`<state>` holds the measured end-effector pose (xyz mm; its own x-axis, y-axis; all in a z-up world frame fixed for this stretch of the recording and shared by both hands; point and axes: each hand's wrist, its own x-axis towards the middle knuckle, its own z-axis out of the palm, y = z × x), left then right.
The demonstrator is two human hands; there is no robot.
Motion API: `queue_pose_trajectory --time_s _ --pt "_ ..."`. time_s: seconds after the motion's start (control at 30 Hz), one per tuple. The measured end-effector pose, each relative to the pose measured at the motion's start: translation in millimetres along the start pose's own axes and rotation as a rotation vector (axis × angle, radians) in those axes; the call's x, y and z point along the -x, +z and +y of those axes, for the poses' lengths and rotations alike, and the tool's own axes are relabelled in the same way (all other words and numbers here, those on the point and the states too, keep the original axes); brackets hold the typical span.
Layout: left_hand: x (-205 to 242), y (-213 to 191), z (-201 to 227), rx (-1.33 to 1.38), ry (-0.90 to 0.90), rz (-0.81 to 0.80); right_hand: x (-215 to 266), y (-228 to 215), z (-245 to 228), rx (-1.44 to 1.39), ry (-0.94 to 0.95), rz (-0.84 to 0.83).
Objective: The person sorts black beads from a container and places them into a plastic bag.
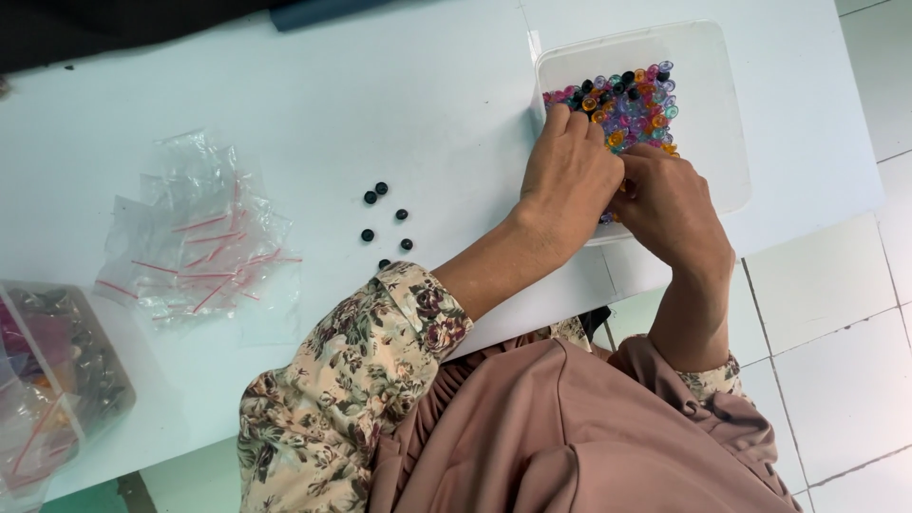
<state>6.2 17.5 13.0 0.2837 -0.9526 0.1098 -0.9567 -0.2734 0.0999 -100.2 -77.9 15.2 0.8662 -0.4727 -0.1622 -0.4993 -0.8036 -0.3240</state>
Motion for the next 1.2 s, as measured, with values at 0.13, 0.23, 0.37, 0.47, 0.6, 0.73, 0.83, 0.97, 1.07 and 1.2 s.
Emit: queue_pose_trajectory --time_s 0.13,0.23,0.37,0.47,0.6,0.73,0.83,0.97,1.07,1.2 --pt "8 -2 -15 0.046 0.002 0.177 3 5 7 -0.094 -0.049 0.118" --pt "14 -3 -34 -0.114 -0.028 0.225 2 -4 -12 -0.171 -0.074 0.181" --pt "36 -27 -65 0.064 -0.061 0.390 0 -13 -39 -0.266 -0.137 0.284" --pt "60 -46 -97 0.207 -0.147 0.292 -2 -13 -62 -0.292 -0.209 0.324" --pt "100 -47 -151 0.352 -0.336 0.210 -14 -1 -103 -0.327 -0.461 0.384" --pt "131 -15 -188 0.312 -0.484 0.239 -41 29 -154 -0.344 -0.501 0.229" --pt "142 6 -201 0.276 -0.559 0.213 -67 64 -174 -0.435 -0.437 0.084" --pt "148 26 -205 0.259 -0.557 0.205 -84 97 -183 -0.362 -0.480 0.167" --pt "149 25 -204 0.233 -0.569 0.178 -84 101 -182 -0.350 -0.461 0.149" --pt "140 -7 -190 0.275 -0.522 0.216 -62 70 -178 -0.390 -0.493 0.212"
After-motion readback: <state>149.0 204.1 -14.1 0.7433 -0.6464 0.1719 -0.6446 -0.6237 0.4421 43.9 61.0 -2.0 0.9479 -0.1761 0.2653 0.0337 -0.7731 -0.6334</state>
